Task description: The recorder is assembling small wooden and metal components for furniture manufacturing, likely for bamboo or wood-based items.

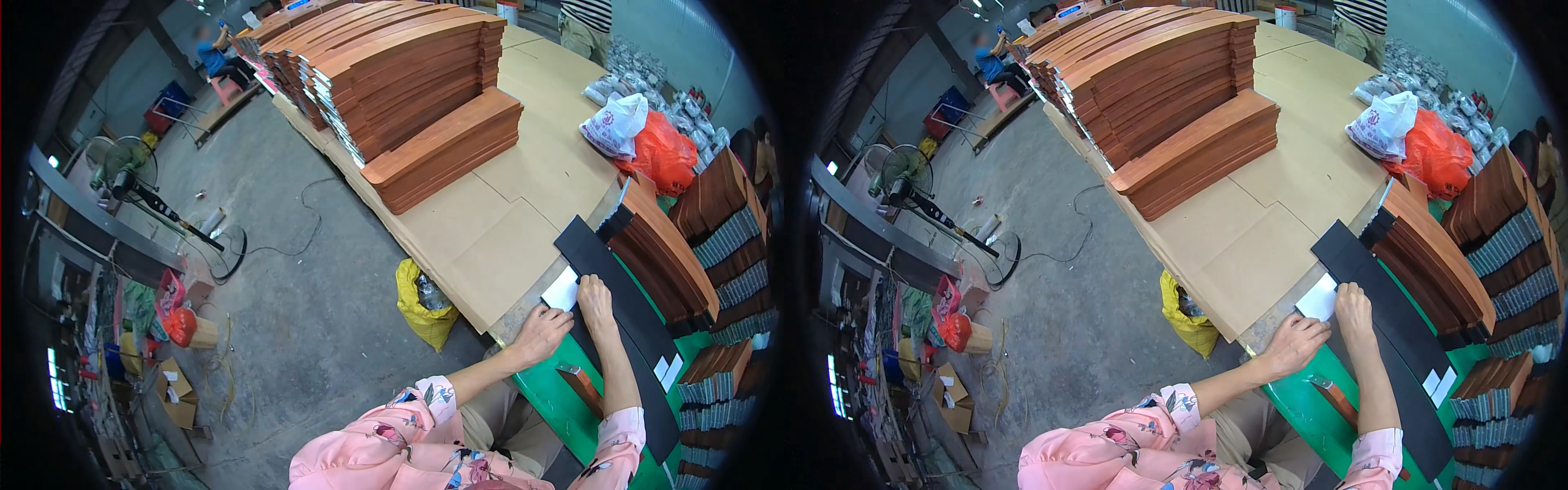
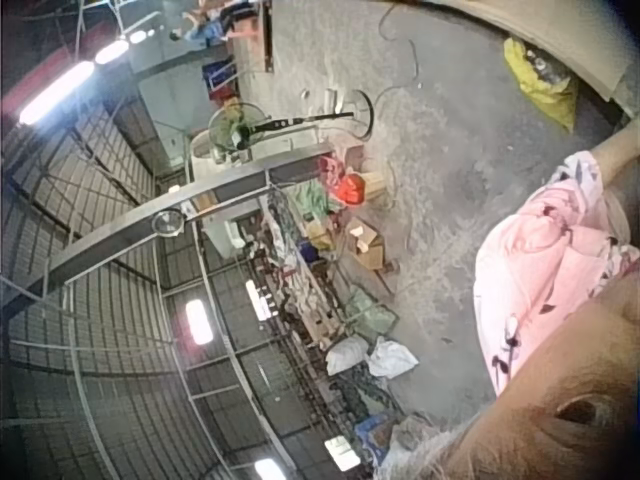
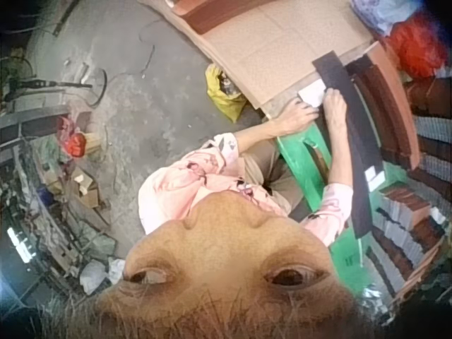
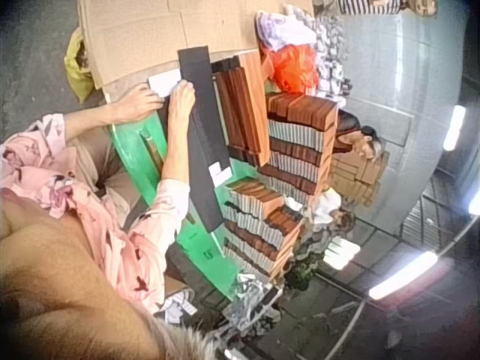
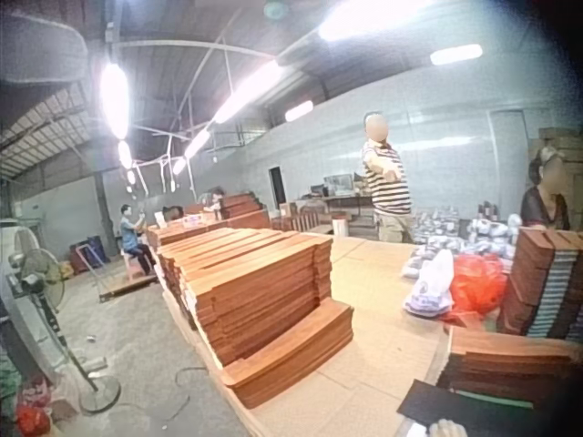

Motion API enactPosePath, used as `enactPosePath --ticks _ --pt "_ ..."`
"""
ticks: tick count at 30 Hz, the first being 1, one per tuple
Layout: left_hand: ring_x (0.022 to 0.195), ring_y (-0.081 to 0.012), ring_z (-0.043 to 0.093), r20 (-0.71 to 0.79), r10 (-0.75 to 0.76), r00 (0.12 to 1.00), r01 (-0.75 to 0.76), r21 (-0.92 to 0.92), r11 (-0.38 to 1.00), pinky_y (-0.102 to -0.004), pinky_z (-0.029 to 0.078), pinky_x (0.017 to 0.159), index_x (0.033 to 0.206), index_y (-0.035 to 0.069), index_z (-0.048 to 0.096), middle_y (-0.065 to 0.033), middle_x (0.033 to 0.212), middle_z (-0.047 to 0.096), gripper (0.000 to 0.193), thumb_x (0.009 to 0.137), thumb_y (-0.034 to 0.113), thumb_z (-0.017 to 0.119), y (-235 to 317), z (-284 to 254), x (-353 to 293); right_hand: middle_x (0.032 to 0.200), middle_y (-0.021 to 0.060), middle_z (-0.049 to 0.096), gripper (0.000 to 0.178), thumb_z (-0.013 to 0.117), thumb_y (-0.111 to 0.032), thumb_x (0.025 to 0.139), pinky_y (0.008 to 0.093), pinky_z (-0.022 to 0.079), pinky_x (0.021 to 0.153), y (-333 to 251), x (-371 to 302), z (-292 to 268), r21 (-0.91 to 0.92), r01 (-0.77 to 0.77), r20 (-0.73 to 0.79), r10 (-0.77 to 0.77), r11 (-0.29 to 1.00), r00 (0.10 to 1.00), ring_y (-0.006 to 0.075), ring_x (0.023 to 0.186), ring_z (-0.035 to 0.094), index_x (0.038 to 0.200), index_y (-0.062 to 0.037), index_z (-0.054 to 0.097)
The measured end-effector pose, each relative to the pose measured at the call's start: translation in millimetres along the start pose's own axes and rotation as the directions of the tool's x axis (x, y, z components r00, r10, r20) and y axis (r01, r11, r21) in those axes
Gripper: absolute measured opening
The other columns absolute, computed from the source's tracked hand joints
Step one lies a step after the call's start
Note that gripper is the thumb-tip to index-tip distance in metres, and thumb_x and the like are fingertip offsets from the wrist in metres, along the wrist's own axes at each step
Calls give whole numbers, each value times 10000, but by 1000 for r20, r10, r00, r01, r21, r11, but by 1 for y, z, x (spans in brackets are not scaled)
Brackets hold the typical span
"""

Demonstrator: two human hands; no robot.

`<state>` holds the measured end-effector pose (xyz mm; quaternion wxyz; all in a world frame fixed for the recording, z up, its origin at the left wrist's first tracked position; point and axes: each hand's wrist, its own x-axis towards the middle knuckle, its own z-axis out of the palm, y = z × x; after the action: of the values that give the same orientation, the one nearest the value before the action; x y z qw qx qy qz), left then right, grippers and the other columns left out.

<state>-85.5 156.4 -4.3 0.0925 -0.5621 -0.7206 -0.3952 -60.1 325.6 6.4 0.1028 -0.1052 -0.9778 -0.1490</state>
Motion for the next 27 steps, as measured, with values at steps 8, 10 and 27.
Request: enactPosePath --ticks 8,10,27 --pt "989 -168 515 -2 6 1000 -6 -12 1000 -335 371 819 963 38 599 -46 1040 569 229 739 84 588 0 1 -1 705 115 546 55 528 -13 741 298 520 559 4 -2 -2 70 -7 -30 9 997 1000 232 666 613 705 -46 502" --pt "988 -169 515 0 5 1000 -5 -8 1000 -335 371 820 964 40 599 -45 1040 569 228 740 85 589 1 -1 -2 701 117 546 55 527 -10 738 303 519 556 3 -2 -4 94 -8 -46 12 996 999 238 667 613 702 -44 502" --pt "977 -185 524 -22 10 1000 -10 -20 1000 -346 365 821 971 63 592 -40 1049 568 243 728 70 597 6 -8 -7 767 86 624 223 458 -164 905 241 491 462 27 -14 -53 847 -523 433 448 93 782 133 581 621 879 18 585"
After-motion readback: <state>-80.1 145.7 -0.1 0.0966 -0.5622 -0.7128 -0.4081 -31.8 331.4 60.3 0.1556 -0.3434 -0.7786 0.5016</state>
